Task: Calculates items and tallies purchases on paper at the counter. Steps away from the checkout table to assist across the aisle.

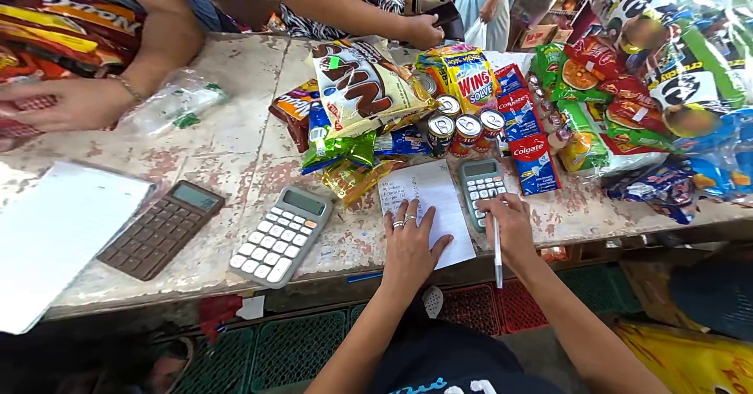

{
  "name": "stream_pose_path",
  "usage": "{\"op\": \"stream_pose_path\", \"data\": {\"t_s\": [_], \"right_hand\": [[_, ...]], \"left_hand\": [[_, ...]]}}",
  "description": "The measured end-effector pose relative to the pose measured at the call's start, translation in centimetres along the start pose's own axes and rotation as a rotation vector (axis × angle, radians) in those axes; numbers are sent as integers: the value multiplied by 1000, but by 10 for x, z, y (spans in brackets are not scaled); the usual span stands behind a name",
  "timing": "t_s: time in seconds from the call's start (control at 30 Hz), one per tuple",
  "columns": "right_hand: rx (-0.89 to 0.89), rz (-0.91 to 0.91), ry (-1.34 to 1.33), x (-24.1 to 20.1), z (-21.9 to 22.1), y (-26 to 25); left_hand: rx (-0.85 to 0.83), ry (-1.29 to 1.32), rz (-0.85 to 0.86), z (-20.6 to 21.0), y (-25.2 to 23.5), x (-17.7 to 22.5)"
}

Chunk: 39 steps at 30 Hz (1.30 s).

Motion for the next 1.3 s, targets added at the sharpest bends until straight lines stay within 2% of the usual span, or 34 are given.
{"op": "stream_pose_path", "data": {"t_s": [0.1, 0.23, 0.37, 0.47, 0.57, 0.7, 0.93, 1.03, 1.1, 1.2, 1.3], "right_hand": [[7, 4, -35, 9, -5, 1], [177, 77, -89, 44, -45, 14], [125, 155, -6, 77, -33, 32], [130, 142, -59, 62, -39, 27], [151, 108, -121, 29, -48, 15], [135, 28, -114, 0, -35, 5], [96, -23, -107, -11, -7, -3], [6, -35, -24, -2, 18, -6], [-15, -29, -48, -4, 10, -7], [82, -15, -104, -3, -20, 3], [86, -4, -82, 13, -16, 21]], "left_hand": [[24, 13, 9, 1, 1, -2], [129, 82, 20, -2, 7, -6], [148, 93, 21, -2, 7, -6], [138, 93, 27, -2, 7, -5], [120, 90, 18, -3, 7, -4], [127, 86, 16, -3, 8, -4], [135, 70, 9, 2, 8, -8], [135, 83, 1, 3, 8, -9], [138, 81, 8, 2, 8, -8], [128, 82, 13, 1, 8, -7], [149, 89, 9, 0, 8, -8]]}}
Point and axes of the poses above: each hand's wrist, its own y-axis away from the middle knuckle, its own z-axis out of the palm, x = y × z, the point moved 8 cm from there along -y, towards the middle knuckle, and after that the axes turned 8 degrees about z, right-handed, at the moved point
